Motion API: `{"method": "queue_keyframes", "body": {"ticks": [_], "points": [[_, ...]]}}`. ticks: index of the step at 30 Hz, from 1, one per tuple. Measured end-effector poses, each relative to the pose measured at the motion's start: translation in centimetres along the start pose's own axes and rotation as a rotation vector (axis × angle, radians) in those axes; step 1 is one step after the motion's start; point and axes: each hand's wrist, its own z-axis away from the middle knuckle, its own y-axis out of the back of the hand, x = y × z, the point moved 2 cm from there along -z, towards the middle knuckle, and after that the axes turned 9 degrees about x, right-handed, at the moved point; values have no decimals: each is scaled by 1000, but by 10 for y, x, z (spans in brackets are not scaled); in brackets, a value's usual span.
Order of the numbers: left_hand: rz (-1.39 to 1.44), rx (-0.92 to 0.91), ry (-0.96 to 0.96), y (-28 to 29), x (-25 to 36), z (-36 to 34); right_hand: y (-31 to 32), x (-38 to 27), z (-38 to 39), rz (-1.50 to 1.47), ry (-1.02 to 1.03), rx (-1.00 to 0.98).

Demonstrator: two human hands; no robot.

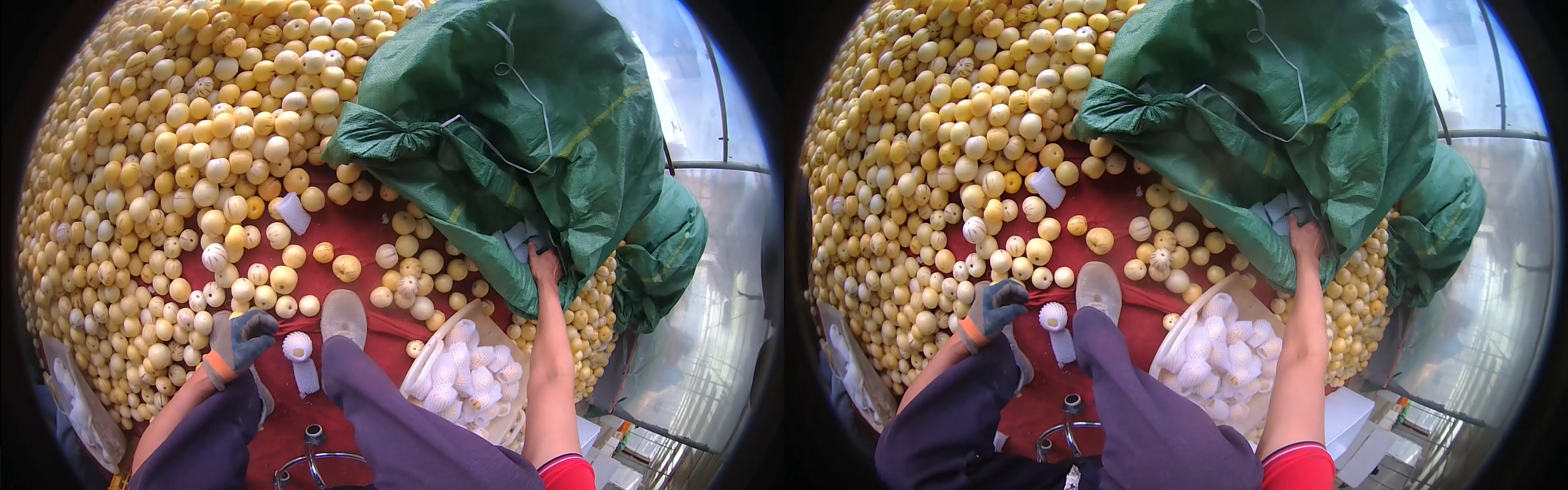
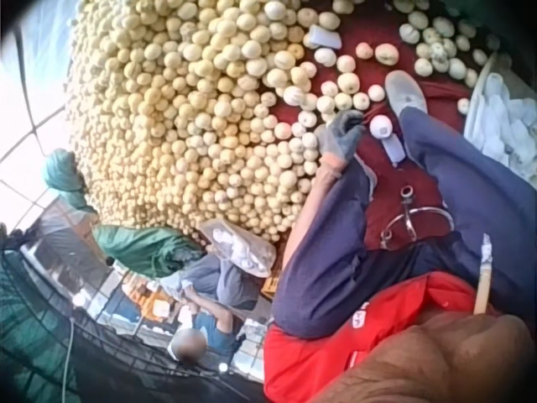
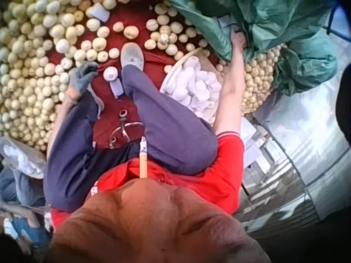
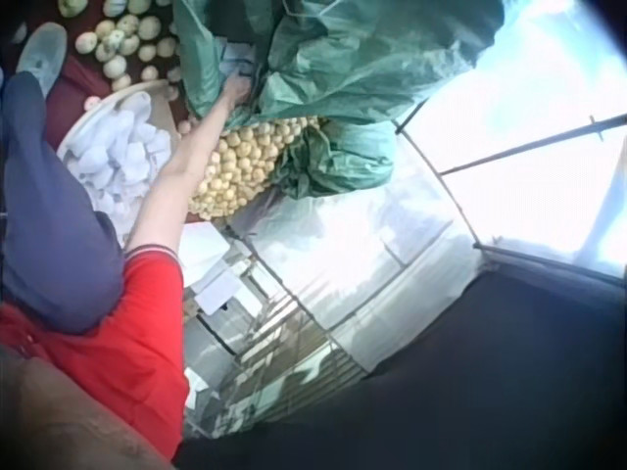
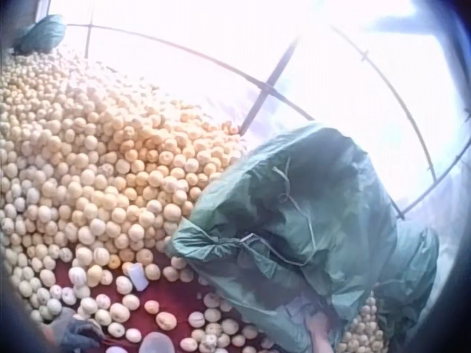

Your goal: The person sits among a large pile of yellow round fruit and repeatedly picks up individual pieces, wraps each one in a white foam net, and places the wrapped fruit into a nearby container. The process continues with consistent hand movements and no visible tool use.

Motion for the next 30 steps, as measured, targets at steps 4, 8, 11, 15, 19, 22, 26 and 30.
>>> {"method": "queue_keyframes", "body": {"ticks": [4,8,11,15,19,22,26,30], "points": [[51,-15,-25,-9,-3,-7,-35,9,3,-177,80,-69],[50,-40,19,-3,-8,-2,-66,-23,10,-341,59,-145],[-21,-26,28,0,2,3,-96,-51,30,-440,22,-56],[14,-74,-52,-16,-4,-16,-99,-1,-13,-449,200,307],[-103,-6,-34,-5,5,-1,-40,-85,27,-574,134,259],[-67,13,-70,-4,-7,-1,34,-151,100,-903,203,243],[-200,36,-153,-3,0,-2,90,-225,215,-1370,382,-233],[-414,203,-77,2,48,6,79,-282,282,-1224,689,-722]]}}
